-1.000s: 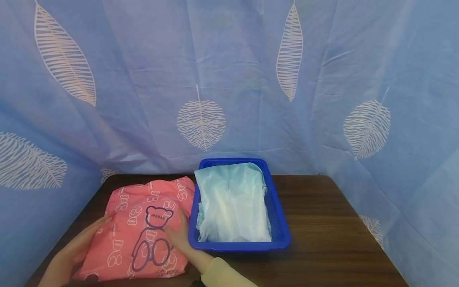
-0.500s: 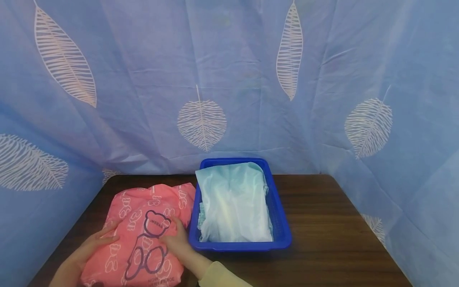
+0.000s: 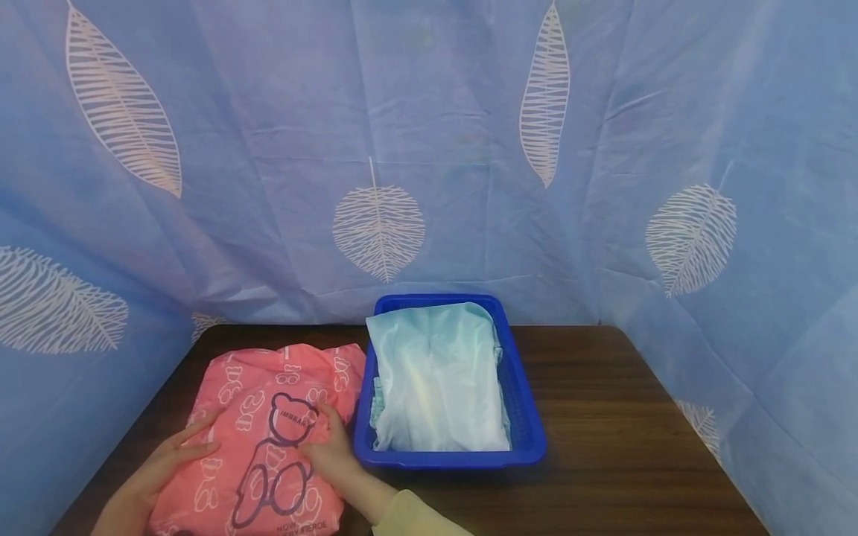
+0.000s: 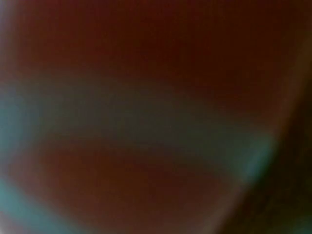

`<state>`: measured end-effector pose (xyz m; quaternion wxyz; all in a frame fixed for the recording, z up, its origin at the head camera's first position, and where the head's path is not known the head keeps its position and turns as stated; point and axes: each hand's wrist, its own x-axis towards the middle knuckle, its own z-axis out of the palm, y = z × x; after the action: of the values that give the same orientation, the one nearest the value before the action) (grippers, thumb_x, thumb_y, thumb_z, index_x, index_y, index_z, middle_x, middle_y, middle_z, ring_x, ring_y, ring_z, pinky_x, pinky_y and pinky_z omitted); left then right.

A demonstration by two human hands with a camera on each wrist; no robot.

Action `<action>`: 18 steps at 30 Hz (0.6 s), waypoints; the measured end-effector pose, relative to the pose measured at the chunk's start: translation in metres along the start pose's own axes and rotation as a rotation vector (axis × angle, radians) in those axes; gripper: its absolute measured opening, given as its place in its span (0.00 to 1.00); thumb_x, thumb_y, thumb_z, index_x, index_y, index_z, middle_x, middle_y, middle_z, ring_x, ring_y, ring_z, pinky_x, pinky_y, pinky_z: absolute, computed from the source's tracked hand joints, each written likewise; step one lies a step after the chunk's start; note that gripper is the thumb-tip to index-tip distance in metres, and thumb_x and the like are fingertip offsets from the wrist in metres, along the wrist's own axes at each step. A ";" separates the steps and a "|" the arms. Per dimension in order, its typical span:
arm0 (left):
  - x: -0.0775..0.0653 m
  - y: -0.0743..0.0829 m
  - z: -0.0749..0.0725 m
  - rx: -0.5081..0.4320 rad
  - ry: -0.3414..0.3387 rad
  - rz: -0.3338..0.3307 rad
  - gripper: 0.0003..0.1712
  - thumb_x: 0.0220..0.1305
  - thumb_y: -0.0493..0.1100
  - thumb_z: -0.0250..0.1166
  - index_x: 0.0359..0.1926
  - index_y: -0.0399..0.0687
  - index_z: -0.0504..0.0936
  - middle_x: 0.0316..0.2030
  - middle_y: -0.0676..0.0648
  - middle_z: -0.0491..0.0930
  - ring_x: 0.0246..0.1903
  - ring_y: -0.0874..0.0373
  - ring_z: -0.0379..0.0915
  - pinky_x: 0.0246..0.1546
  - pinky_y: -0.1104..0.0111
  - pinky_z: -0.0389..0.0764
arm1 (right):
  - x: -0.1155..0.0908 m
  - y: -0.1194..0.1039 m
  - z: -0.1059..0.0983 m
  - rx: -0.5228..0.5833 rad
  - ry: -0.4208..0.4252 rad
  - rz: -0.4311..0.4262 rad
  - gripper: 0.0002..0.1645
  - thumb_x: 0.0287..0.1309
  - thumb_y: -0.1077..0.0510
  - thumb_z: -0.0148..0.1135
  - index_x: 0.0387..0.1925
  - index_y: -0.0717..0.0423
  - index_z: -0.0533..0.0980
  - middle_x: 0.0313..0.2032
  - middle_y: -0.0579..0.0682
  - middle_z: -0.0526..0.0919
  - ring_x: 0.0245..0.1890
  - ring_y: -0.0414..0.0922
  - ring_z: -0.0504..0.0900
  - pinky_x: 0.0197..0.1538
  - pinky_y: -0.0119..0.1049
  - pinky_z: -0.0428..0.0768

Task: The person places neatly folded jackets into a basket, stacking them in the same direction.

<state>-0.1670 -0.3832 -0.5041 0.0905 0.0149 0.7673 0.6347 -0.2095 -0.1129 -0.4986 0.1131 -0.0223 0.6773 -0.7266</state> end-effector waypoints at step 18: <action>-0.014 0.062 -0.021 -0.308 0.000 -0.355 0.37 0.74 0.53 0.53 0.70 0.94 0.44 0.65 0.63 0.57 0.50 0.65 0.74 0.57 0.51 0.76 | -0.026 -0.026 0.010 0.117 -0.027 -0.026 0.43 0.42 0.74 0.66 0.59 0.38 0.71 0.56 0.51 0.74 0.52 0.52 0.75 0.55 0.50 0.78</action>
<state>-0.1623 -0.3934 -0.4382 0.2020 -0.1340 0.6521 0.7183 -0.1862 -0.1158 -0.4692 0.1138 -0.0344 0.6315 -0.7662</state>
